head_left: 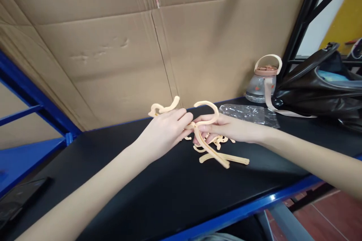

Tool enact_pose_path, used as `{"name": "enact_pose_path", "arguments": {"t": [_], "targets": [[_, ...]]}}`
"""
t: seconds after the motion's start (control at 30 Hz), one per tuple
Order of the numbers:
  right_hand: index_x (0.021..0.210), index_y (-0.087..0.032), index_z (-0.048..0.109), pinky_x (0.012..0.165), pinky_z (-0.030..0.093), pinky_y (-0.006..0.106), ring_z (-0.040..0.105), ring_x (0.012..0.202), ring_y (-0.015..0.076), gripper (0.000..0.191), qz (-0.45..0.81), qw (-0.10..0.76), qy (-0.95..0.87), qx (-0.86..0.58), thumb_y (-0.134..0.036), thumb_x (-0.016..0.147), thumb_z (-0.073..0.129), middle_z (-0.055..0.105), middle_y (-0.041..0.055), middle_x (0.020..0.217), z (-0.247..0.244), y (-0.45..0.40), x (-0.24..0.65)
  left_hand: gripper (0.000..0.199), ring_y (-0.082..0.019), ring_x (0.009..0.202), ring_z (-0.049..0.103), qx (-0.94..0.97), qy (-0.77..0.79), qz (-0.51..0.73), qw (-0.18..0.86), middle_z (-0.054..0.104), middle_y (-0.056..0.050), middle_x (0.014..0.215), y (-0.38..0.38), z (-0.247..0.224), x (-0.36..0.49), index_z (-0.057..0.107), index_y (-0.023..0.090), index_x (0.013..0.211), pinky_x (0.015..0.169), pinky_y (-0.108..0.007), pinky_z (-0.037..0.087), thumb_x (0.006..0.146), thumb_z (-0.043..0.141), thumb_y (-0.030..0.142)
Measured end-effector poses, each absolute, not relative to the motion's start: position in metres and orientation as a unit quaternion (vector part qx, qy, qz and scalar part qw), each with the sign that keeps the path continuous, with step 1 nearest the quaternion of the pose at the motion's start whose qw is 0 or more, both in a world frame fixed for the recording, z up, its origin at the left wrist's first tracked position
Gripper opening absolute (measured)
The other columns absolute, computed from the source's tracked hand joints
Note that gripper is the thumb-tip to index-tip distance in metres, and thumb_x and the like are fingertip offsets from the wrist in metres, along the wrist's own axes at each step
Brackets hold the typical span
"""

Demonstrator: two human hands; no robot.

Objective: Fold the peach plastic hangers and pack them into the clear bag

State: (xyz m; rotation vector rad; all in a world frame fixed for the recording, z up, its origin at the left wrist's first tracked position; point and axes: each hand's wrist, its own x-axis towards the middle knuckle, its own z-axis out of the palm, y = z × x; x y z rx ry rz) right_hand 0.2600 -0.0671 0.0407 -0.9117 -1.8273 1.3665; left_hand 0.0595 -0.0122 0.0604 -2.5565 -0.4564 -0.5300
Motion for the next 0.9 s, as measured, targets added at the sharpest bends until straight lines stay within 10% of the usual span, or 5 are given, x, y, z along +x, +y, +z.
{"name": "enact_pose_path", "arguments": {"t": [0.2,0.3,0.63,0.9], "targets": [[0.094,-0.016,0.056,0.048,0.043,0.019,0.051,0.059,0.0082,0.023,0.426,0.367,-0.739,-0.372,-0.036,0.092,0.046,0.053,-0.0012,0.078,0.033,-0.07,0.244,0.02,-0.014,0.068,0.057,-0.943,-0.242,-0.22,-0.063,0.059,0.001,0.086,-0.028,0.049,0.044,0.043,0.022,0.102,0.063,-0.027,0.043,0.087,0.053,0.032],[0.094,-0.017,0.058,0.061,0.044,0.022,0.054,0.07,0.0108,0.016,0.272,0.357,-0.798,-0.403,-0.027,0.093,0.046,0.056,-0.0003,0.081,0.033,-0.077,0.238,0.026,-0.017,0.086,0.058,-0.927,-0.245,-0.247,-0.14,0.059,-0.003,0.103,-0.039,0.045,0.044,0.043,0.023,0.11,0.073,-0.03,0.046,0.087,0.051,0.031],[0.081,-0.014,0.057,0.053,0.033,0.024,0.052,0.062,0.0125,0.017,-0.037,0.181,-0.907,-0.379,-0.009,0.088,0.042,0.059,0.0026,0.075,0.028,-0.09,0.217,0.028,-0.012,0.041,0.039,-0.925,-0.178,-0.311,0.127,0.042,0.002,0.048,-0.032,0.013,0.039,0.036,0.021,0.058,0.043,-0.025,0.031,0.085,0.029,0.016],[0.071,-0.015,0.05,0.05,0.035,0.019,0.045,0.049,0.0067,0.022,0.174,0.241,-0.892,-0.34,-0.01,0.088,0.037,0.053,-0.003,0.06,0.019,-0.084,0.209,0.023,-0.012,0.042,0.034,-0.894,-0.076,-0.362,0.252,0.039,0.003,0.044,-0.026,0.016,0.038,0.036,0.021,0.057,0.042,-0.025,0.029,0.077,0.038,0.01]]}}
